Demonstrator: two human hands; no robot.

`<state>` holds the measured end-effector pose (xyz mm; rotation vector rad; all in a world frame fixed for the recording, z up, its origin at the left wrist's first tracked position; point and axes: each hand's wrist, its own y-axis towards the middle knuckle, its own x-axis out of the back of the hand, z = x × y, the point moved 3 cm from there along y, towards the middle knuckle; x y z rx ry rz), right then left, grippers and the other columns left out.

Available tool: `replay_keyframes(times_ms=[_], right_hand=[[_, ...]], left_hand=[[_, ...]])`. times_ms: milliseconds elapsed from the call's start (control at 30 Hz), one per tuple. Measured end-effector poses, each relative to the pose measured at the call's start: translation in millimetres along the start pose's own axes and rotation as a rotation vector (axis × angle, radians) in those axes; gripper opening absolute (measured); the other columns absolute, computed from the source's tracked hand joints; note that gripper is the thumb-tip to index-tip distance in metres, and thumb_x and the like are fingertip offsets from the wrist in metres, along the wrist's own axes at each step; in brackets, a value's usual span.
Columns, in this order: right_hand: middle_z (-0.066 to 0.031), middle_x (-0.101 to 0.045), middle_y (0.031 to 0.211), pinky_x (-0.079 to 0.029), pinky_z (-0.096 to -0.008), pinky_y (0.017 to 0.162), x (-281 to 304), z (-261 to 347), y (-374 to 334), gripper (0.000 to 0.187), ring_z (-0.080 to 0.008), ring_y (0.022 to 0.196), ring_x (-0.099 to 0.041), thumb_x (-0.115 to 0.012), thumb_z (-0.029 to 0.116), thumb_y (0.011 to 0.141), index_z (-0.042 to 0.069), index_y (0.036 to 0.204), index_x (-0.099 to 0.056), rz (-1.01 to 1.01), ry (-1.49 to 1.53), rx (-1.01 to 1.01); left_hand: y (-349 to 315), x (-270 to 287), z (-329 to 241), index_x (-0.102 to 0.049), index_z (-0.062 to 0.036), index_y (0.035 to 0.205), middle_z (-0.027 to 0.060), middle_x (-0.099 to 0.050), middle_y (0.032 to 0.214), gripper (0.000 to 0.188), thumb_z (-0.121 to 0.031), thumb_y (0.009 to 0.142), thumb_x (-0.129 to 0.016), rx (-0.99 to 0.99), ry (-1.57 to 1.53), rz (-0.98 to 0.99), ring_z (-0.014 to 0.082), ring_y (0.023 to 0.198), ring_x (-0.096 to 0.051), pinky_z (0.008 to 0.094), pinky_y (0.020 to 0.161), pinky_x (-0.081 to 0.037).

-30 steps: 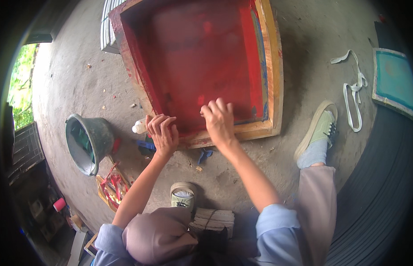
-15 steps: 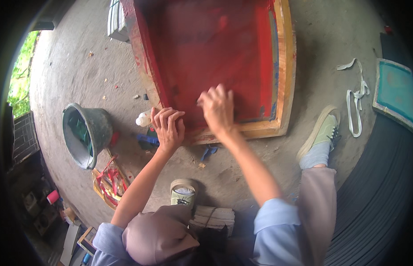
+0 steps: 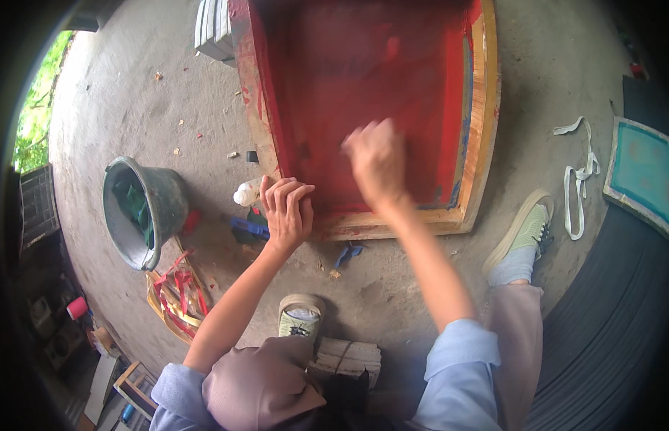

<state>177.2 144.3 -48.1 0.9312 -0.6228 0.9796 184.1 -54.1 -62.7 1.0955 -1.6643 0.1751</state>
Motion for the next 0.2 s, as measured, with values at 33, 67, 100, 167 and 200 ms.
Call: replay_keyframes(times_ms=[33, 67, 100, 167, 200], right_hand=[[-0.006, -0.059, 0.077, -0.042, -0.0401, 0.073, 16.7, -18.8, 30.4, 0.006, -0.0265, 0.081, -0.053, -0.069, 0.012, 0.081, 0.01, 0.078, -0.064, -0.085, -0.041, -0.004], [-0.0065, -0.06, 0.076, -0.041, -0.0407, 0.073, 29.4, -52.4, 55.5, 0.008, -0.027, 0.08, -0.052, -0.068, 0.012, 0.082, 0.008, 0.077, -0.064, -0.235, -0.066, -0.09], [-0.0075, -0.064, 0.079, -0.041, -0.0401, 0.074, 42.8, -68.9, 81.1, 0.01, -0.0274, 0.082, -0.054, -0.068, 0.012, 0.083, 0.006, 0.076, -0.063, -0.305, -0.033, -0.236], [-0.0088, -0.069, 0.085, -0.043, -0.0391, 0.079, 45.3, -101.8, 112.6, 0.009, -0.0262, 0.089, -0.058, -0.069, 0.012, 0.082, 0.006, 0.077, -0.063, -0.361, 0.166, -0.527], [-0.0088, -0.069, 0.085, -0.043, -0.0391, 0.079, 48.6, -106.4, 115.4, 0.009, -0.0262, 0.089, -0.058, -0.069, 0.012, 0.082, 0.006, 0.077, -0.063, -0.366, 0.156, -0.521]], left_hand=[[-0.3, -0.4, -0.9, -0.059, -0.0133, 0.11, 0.0056, -0.054, 0.106, 0.034, -0.004, 0.078, -0.062, 0.004, -0.012, -0.006, 0.0254, 0.112, -0.051, 0.0559, 0.112, -0.026], [2.3, -3.4, -4.9, -0.059, -0.0132, 0.11, 0.0056, -0.054, 0.106, 0.034, -0.004, 0.078, -0.062, 0.002, -0.035, -0.016, 0.0255, 0.112, -0.051, 0.056, 0.112, -0.026], [2.6, -2.6, -3.5, -0.059, -0.0132, 0.11, 0.0055, -0.054, 0.106, 0.034, -0.004, 0.078, -0.062, 0.002, -0.044, -0.02, 0.0256, 0.111, -0.051, 0.0561, 0.112, -0.026], [3.3, -5.9, -3.0, -0.059, -0.0134, 0.11, 0.0056, -0.053, 0.107, 0.034, -0.003, 0.078, -0.062, -0.02, -0.015, -0.04, 0.0257, 0.112, -0.051, 0.0564, 0.113, -0.026], [1.2, -8.5, -3.9, -0.059, -0.0135, 0.11, 0.0056, -0.053, 0.107, 0.034, -0.003, 0.079, -0.062, -0.031, -0.005, -0.05, 0.0257, 0.112, -0.051, 0.0566, 0.113, -0.025]])
